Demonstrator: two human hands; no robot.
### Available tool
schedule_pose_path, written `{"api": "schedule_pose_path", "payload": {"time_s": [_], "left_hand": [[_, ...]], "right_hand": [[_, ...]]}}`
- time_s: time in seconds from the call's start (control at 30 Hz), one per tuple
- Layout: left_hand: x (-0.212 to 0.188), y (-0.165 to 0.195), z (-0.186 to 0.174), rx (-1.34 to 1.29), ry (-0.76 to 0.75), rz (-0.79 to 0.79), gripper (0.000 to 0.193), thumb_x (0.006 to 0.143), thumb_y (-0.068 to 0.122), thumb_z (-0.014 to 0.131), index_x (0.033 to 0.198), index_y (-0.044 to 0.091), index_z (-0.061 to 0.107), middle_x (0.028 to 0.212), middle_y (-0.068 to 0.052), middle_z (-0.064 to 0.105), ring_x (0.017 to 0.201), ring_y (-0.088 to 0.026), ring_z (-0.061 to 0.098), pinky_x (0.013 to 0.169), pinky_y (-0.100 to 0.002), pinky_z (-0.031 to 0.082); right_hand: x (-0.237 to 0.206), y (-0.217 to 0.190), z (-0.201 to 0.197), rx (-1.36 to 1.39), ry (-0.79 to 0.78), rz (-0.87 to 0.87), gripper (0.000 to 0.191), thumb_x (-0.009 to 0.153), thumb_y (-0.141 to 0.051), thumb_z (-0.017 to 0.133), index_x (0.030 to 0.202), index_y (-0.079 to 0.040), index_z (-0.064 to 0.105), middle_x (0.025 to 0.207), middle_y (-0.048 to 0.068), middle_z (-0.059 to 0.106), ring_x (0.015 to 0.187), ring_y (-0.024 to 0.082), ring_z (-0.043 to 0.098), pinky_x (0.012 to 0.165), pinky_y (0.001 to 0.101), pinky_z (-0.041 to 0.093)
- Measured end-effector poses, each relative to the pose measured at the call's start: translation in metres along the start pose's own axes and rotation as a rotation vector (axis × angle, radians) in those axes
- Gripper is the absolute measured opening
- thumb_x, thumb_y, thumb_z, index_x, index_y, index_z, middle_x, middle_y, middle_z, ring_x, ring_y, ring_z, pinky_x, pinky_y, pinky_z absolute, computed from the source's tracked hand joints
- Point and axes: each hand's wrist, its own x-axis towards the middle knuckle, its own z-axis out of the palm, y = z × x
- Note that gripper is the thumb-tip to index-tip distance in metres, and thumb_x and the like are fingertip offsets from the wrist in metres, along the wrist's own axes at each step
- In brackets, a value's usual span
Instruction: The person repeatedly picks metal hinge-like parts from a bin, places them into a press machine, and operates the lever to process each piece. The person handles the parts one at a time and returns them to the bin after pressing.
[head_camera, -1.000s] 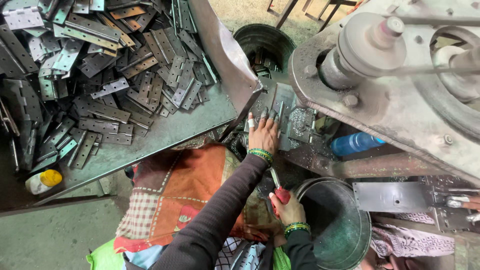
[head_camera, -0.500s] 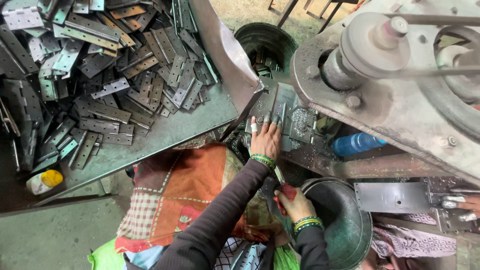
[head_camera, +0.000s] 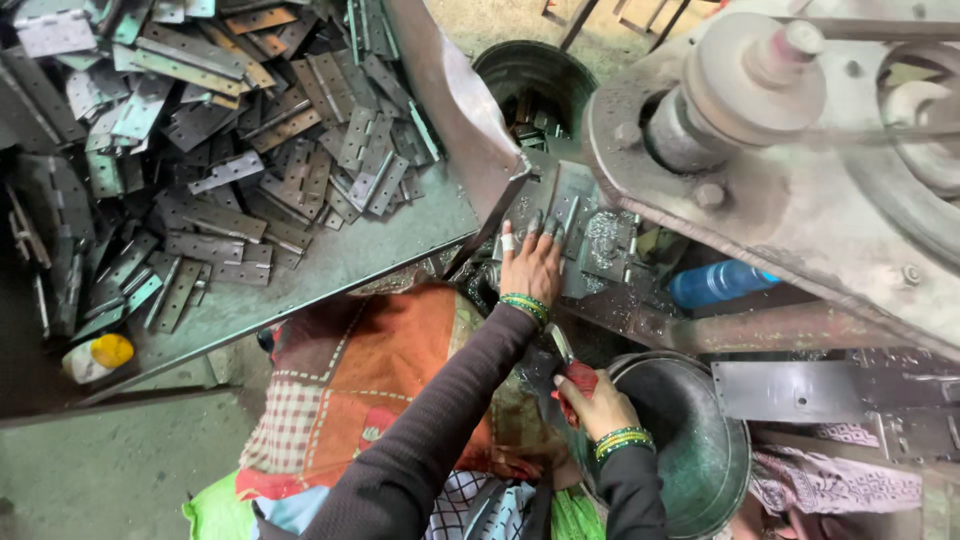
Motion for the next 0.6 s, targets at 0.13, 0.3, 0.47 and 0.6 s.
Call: {"api": "schedule_pose_path", "payload": {"time_s": [0.13, 0.3, 0.47, 0.6], "left_hand": [[0.015, -0.003, 0.015, 0.085, -0.028, -0.004, 0.041, 0.095, 0.015, 0.05, 0.134, 0.009, 0.063, 0.126, -0.008, 0.061, 0.133, -0.028, 0.053, 0.123, -0.067, 0.01], [0.02, -0.005, 0.021, 0.065, 0.035, 0.006, 0.041, 0.096, 0.02, 0.049, 0.135, 0.009, 0.062, 0.128, -0.008, 0.06, 0.132, -0.03, 0.052, 0.12, -0.067, 0.01], [0.015, -0.006, 0.017, 0.029, -0.048, -0.012, 0.039, 0.101, 0.023, 0.049, 0.135, 0.01, 0.062, 0.131, -0.007, 0.059, 0.134, -0.029, 0.052, 0.124, -0.066, 0.01], [0.012, -0.007, 0.018, 0.104, 0.067, 0.025, 0.04, 0.099, 0.018, 0.048, 0.136, 0.011, 0.062, 0.137, -0.006, 0.059, 0.135, -0.027, 0.052, 0.126, -0.065, 0.009]], "right_hand": [[-0.01, -0.017, -0.002, -0.109, 0.085, -0.017, 0.068, 0.079, -0.069, 0.068, 0.109, -0.008, 0.065, 0.096, 0.026, 0.075, 0.096, 0.044, 0.072, 0.085, 0.0486, 0.055], [-0.022, -0.025, 0.024, 0.046, 0.221, -0.049, 0.065, 0.073, -0.066, 0.074, 0.11, -0.012, 0.068, 0.093, 0.022, 0.075, 0.088, 0.04, 0.072, 0.077, 0.0458, 0.056], [-0.026, -0.035, 0.005, 0.258, -0.053, 0.073, 0.059, 0.078, -0.058, 0.074, 0.102, -0.004, 0.068, 0.074, 0.014, 0.074, 0.061, 0.025, 0.071, 0.059, 0.0385, 0.055], [-0.022, -0.045, -0.025, 0.124, -0.05, 0.05, 0.057, 0.081, -0.059, 0.071, 0.101, -0.005, 0.068, 0.072, 0.008, 0.079, 0.062, 0.02, 0.076, 0.062, 0.0344, 0.058]]}}
